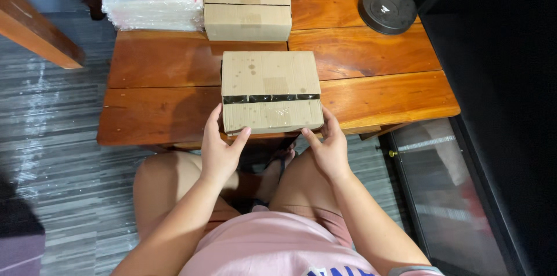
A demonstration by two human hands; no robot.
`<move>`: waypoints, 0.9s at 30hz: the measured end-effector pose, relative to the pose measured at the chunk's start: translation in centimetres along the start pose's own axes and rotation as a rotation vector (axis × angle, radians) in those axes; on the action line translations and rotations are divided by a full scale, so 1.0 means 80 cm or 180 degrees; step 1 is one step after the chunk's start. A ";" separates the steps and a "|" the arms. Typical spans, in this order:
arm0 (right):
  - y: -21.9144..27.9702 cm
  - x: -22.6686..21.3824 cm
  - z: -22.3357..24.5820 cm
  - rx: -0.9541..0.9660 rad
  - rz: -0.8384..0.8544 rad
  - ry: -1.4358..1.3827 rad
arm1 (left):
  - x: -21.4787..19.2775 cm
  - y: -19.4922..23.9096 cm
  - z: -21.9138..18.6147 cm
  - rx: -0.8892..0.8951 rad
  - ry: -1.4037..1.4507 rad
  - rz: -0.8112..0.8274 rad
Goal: The person opens a cardboard box containing small clear glasses and removes them one by one, placing them in a row on the wooden table. The task continues until all glasses are removed from the box and arranged on the table.
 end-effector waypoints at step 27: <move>0.005 -0.007 0.004 0.0019 -0.0179 0.0743 | 0.075 -0.235 -0.089 0.0437 -0.1472 0.1189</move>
Point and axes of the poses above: each hand's wrist, its own y-axis away from the middle knuckle, its own x-axis out of the palm, z = x × y, the point moved 10 cm from there along -y, towards the middle knuckle, and after that the axes turned 1 degree about -y, right-handed, at the moved point
